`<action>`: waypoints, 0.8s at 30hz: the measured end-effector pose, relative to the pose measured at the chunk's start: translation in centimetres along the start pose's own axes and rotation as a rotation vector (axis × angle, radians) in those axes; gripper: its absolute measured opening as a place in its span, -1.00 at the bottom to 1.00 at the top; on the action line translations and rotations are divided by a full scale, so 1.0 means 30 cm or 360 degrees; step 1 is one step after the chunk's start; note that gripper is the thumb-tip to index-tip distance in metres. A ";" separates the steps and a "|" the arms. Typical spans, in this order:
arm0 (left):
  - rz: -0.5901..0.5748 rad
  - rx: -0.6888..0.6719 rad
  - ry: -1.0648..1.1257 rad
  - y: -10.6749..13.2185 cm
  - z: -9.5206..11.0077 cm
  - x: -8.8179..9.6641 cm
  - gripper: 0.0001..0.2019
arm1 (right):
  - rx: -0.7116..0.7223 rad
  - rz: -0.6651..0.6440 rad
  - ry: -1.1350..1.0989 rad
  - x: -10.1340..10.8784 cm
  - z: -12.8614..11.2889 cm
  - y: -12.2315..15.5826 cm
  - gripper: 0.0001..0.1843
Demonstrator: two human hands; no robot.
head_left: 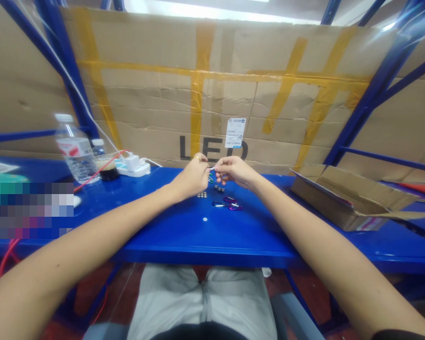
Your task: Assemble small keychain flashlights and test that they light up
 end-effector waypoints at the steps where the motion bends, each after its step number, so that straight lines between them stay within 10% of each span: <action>1: -0.0010 0.0003 -0.0020 -0.001 -0.002 -0.002 -0.76 | 0.0025 0.0000 0.0033 0.001 0.000 0.000 -0.80; 8: -0.0257 0.0065 -0.0106 -0.010 -0.022 0.010 -0.83 | 0.0189 0.0026 0.0242 -0.002 0.010 -0.005 -0.72; 24: -0.0078 -0.0046 0.0122 0.015 -0.008 0.012 -0.95 | -0.0041 0.0015 0.0080 -0.024 -0.016 0.016 -0.84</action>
Point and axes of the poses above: each hand's wrist, its own y-axis away from the middle knuckle, its own x-axis out of the back of the hand, z = x × y, the point moved 2 cm from there along -y, towards the middle knuckle, and after that the axes turned 3 degrees about -x, right-handed, at the moved point
